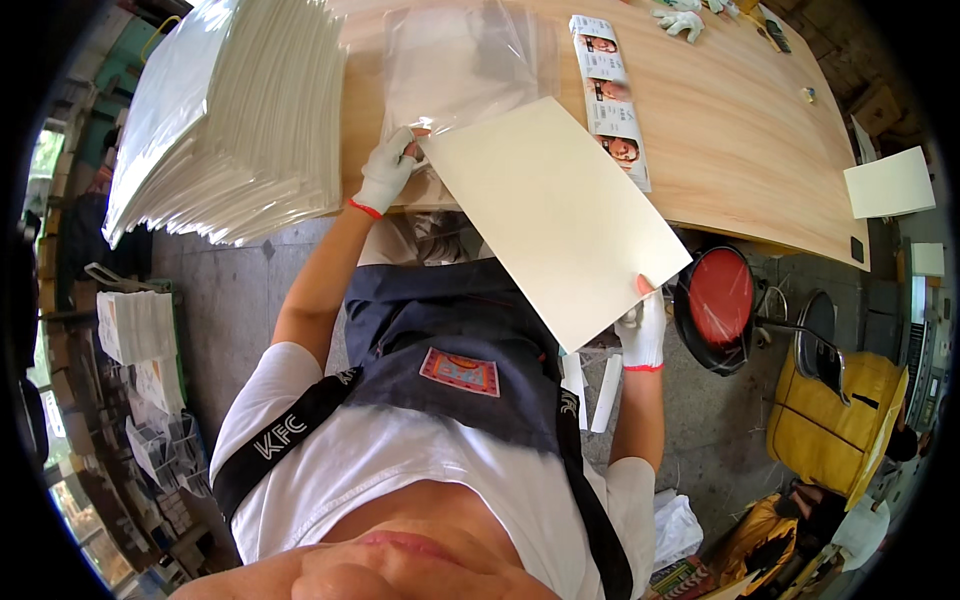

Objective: The person repeatedly picks up a white rectangular document and a clear plastic sleeve from a table. They insert the document into the sleeve, smooth it out, and place the packaged item on a growing stack to the right. The process is repeated continuously for multiple items.

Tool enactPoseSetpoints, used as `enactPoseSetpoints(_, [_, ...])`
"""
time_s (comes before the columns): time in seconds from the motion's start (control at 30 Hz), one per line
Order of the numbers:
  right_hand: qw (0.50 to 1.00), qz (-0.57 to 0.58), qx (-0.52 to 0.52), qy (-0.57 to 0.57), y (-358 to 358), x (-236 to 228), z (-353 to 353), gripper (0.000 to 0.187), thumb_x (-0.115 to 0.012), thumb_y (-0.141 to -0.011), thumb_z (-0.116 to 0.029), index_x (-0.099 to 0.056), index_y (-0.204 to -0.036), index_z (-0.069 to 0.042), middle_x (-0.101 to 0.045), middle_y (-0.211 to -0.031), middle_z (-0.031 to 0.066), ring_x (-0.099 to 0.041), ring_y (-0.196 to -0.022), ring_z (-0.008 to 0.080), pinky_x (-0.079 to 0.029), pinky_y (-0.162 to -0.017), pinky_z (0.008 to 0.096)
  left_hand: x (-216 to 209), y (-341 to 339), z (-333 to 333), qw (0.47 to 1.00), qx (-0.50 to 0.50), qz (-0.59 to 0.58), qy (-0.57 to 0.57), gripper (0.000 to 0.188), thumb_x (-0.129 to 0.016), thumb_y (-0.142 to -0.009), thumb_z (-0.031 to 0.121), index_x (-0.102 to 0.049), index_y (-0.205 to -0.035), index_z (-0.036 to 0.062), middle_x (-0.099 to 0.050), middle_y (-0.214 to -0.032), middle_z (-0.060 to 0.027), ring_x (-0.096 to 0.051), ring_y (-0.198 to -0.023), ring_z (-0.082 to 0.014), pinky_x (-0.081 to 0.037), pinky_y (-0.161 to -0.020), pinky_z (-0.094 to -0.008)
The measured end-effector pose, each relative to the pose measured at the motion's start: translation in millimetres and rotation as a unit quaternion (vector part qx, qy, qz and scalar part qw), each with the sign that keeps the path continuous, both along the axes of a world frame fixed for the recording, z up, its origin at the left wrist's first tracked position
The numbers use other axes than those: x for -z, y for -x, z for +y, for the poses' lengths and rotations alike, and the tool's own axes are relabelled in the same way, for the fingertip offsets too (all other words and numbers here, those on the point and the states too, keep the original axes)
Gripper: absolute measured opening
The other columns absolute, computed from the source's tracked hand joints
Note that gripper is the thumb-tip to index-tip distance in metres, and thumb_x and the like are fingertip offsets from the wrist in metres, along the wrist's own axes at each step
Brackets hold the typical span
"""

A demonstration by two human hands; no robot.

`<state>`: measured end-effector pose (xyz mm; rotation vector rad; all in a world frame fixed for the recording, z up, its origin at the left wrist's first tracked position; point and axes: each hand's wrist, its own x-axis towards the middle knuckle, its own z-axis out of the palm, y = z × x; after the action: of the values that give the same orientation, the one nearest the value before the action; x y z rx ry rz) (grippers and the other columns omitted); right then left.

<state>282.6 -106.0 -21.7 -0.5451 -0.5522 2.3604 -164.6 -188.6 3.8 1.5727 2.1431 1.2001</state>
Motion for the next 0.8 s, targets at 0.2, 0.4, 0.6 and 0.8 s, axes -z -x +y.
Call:
enactPoseSetpoints(0.2, [0.977,-0.186,0.105,-0.015,21.0,-4.4,-17.4,0.040,-0.047,-0.092,-0.019,-0.044,-0.127,0.001,-0.059,-0.113,0.0101,-0.062,-0.091,0.0186,-0.052,-0.074,0.0281,-0.9,-12.7,-7.4,0.993,-0.076,0.029,-0.091,0.034,-0.045,-0.081,-0.009,-0.059,-0.107,0.0075,-0.057,-0.093,-0.0117,-0.056,-0.078,-0.0246,-0.046,-0.071,-0.0315])
enactPoseSetpoints(0.4, [0.950,-0.280,0.124,0.066,40.4,-37.2,-4.8,0.031,-0.039,-0.096,-0.024,-0.058,-0.100,0.001,-0.051,-0.051,-0.0022,-0.040,-0.033,0.0047,-0.034,-0.033,0.0168,25.7,9.1,-18.5,0.993,-0.056,0.022,-0.102,0.038,-0.043,-0.078,-0.012,-0.056,-0.111,0.0034,-0.057,-0.103,-0.0126,-0.057,-0.083,-0.0250,-0.046,-0.076,-0.0325])
enactPoseSetpoints(0.6, [0.977,-0.184,0.110,0.008,38.0,-16.5,-3.2,0.032,-0.047,-0.093,-0.020,-0.050,-0.118,0.000,-0.060,-0.092,0.0061,-0.058,-0.068,0.0128,-0.048,-0.054,0.0231,38.5,11.5,-20.5,0.987,-0.062,0.058,-0.133,0.044,-0.045,-0.077,-0.012,-0.054,-0.116,0.0054,-0.057,-0.101,-0.0122,-0.056,-0.077,-0.0226,-0.047,-0.070,-0.0304])
enactPoseSetpoints(0.8, [0.974,-0.199,0.108,-0.014,49.8,-12.1,-26.1,0.045,-0.055,-0.089,-0.019,-0.043,-0.128,-0.001,-0.060,-0.109,0.0087,-0.062,-0.084,0.0144,-0.050,-0.063,0.0232,43.4,-4.7,-24.8,0.986,-0.116,0.033,-0.116,0.047,-0.050,-0.077,-0.006,-0.052,-0.122,0.0080,-0.058,-0.097,-0.0120,-0.059,-0.080,-0.0248,-0.048,-0.071,-0.0329])
